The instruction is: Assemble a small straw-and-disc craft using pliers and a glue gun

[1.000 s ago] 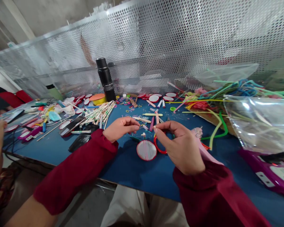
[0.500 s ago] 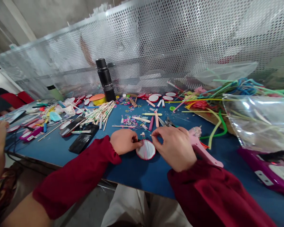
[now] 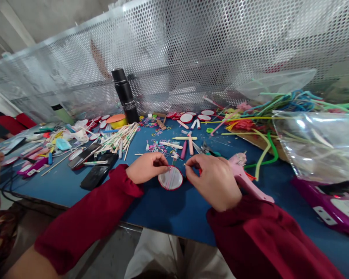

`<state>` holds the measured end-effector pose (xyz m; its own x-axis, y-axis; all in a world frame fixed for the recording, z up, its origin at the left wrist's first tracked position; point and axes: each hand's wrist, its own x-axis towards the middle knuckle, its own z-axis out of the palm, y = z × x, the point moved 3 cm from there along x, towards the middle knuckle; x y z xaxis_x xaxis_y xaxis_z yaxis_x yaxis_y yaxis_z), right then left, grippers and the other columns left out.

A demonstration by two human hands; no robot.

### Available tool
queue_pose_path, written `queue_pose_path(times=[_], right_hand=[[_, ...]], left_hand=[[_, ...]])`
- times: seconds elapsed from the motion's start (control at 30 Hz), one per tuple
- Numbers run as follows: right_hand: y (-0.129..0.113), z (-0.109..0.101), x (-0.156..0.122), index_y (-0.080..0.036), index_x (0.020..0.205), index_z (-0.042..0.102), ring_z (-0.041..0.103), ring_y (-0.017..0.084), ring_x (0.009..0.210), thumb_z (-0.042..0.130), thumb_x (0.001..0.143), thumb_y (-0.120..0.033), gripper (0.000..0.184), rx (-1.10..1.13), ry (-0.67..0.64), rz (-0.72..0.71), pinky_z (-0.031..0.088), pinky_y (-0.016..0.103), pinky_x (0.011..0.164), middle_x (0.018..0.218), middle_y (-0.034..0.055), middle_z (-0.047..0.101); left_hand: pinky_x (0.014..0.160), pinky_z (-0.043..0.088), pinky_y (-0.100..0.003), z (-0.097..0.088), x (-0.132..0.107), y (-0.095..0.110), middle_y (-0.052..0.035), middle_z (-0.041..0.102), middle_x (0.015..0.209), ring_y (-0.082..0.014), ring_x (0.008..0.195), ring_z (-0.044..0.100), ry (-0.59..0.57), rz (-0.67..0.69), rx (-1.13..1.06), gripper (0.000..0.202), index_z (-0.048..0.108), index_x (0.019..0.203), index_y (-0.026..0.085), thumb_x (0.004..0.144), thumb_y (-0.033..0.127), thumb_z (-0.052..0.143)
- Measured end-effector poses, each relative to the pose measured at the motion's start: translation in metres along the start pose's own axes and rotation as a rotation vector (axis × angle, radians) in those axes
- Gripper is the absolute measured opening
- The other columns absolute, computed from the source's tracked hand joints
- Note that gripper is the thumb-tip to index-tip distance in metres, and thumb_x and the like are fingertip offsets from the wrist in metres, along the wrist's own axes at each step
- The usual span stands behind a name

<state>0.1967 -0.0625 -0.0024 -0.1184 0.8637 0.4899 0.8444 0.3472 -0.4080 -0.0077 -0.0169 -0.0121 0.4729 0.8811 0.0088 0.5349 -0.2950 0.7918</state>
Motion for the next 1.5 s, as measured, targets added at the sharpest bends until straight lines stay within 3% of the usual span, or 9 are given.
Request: queue_pose_path(times=[0.2, 0.37, 0.5, 1.5], right_hand=[[-0.002, -0.001, 0.000, -0.024, 0.079, 0.070, 0.067, 0.021, 0.075, 0.059, 0.082, -0.031, 0.013, -0.018, -0.009, 0.022, 0.042, 0.036, 0.075, 0.077, -0.0002, 0.073], [-0.001, -0.002, -0.001, -0.024, 0.079, 0.070, 0.067, 0.021, 0.076, 0.059, 0.083, -0.032, 0.014, -0.023, 0.003, 0.041, 0.041, 0.037, 0.076, 0.079, 0.0000, 0.074], [0.000, -0.003, -0.003, -0.024, 0.078, 0.069, 0.067, 0.022, 0.077, 0.059, 0.083, -0.033, 0.014, -0.013, 0.013, 0.051, 0.041, 0.038, 0.077, 0.081, 0.0002, 0.074], [-0.002, -0.005, -0.003, -0.025, 0.074, 0.071, 0.068, 0.019, 0.072, 0.059, 0.080, -0.032, 0.016, -0.002, -0.018, 0.087, 0.043, 0.032, 0.069, 0.075, -0.0016, 0.074]], left_hand=[[0.065, 0.045, -0.023, 0.002, 0.000, 0.009, -0.0028, 0.066, 0.079, -0.0115, 0.070, 0.058, 0.031, 0.028, -0.256, 0.018, 0.065, 0.090, 0.012, 0.081, 0.026, 0.071], [0.076, 0.051, -0.026, 0.003, -0.002, 0.016, -0.0084, 0.073, 0.095, -0.0143, 0.082, 0.065, 0.036, 0.029, -0.297, 0.019, 0.071, 0.099, 0.010, 0.081, 0.013, 0.068], [0.083, 0.052, -0.028, 0.002, -0.002, 0.016, -0.0085, 0.075, 0.097, -0.0165, 0.088, 0.068, 0.030, 0.041, -0.312, 0.015, 0.074, 0.095, 0.012, 0.083, 0.013, 0.066], [0.073, 0.051, -0.023, 0.002, -0.005, 0.021, -0.0084, 0.076, 0.090, -0.0129, 0.077, 0.066, 0.029, 0.016, -0.375, 0.013, 0.074, 0.092, 0.009, 0.083, 0.012, 0.066]])
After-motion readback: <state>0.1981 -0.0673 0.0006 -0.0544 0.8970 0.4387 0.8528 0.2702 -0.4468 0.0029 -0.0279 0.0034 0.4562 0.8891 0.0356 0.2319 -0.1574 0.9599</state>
